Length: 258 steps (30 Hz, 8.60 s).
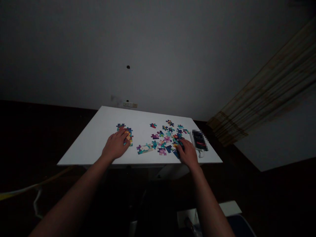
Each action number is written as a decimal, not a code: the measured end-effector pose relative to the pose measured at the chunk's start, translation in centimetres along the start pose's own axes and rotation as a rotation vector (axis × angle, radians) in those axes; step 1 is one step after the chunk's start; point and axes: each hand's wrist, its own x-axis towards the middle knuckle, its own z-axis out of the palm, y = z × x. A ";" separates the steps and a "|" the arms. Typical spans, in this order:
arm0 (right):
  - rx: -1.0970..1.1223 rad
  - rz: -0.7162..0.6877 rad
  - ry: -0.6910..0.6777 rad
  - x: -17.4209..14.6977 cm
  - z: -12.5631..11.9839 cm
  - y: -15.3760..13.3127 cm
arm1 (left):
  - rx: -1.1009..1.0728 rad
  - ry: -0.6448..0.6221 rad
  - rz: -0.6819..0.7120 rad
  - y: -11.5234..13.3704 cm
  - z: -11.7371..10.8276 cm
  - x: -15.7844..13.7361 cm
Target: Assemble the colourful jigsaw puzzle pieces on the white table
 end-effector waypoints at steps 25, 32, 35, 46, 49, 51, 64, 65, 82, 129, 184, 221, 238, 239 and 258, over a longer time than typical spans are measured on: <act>-0.148 0.230 -0.159 -5.2 0.2 -1.9 | -0.014 0.011 0.019 -0.2 0.0 0.5; -0.136 0.225 -0.180 -5.1 0.0 -1.9 | 0.038 -0.057 -0.017 -0.4 0.5 0.5; -0.141 0.230 -0.191 -5.0 -0.2 -2.0 | 0.048 -0.090 -0.036 -0.5 0.9 0.7; -0.133 0.245 -0.225 -4.8 -0.6 -2.7 | 0.126 -0.168 -0.053 0.0 0.3 0.7; -0.148 0.186 -0.142 -2.9 -2.6 -2.3 | 0.137 -0.169 -0.061 0.3 0.1 0.5; -0.198 0.141 -0.036 -0.2 -4.5 -1.5 | 0.137 -0.164 -0.064 0.4 0.0 0.5; -0.490 0.091 -0.493 19.8 -4.7 5.0 | 0.114 -0.134 -0.069 0.2 0.5 -0.2; -0.490 0.109 -0.515 20.5 -4.1 5.7 | 0.115 -0.136 -0.070 0.3 0.4 -0.3; -0.240 0.045 -0.390 22.2 -0.9 8.3 | 0.059 -0.127 -0.083 1.1 -0.2 -0.6; 0.369 -0.442 -0.539 11.1 5.7 -22.0 | -0.040 -0.092 -0.131 1.4 0.1 -0.8; 0.290 -0.617 -0.088 0.5 2.4 -12.0 | -0.006 -0.161 0.284 -0.6 0.1 -1.0; 0.187 -0.600 -0.277 4.8 4.8 -19.9 | -0.077 -0.008 0.134 0.7 -1.2 -2.2; 0.244 -0.508 -0.320 4.1 1.5 -15.2 | -0.089 -0.025 0.109 1.2 -2.2 -2.2; 0.255 -0.499 -0.318 4.0 1.8 -15.2 | -0.091 -0.022 0.110 1.2 -2.1 -2.2; 0.433 -0.413 -0.293 4.6 3.1 -16.1 | -0.129 -0.012 0.099 1.1 -2.0 -2.4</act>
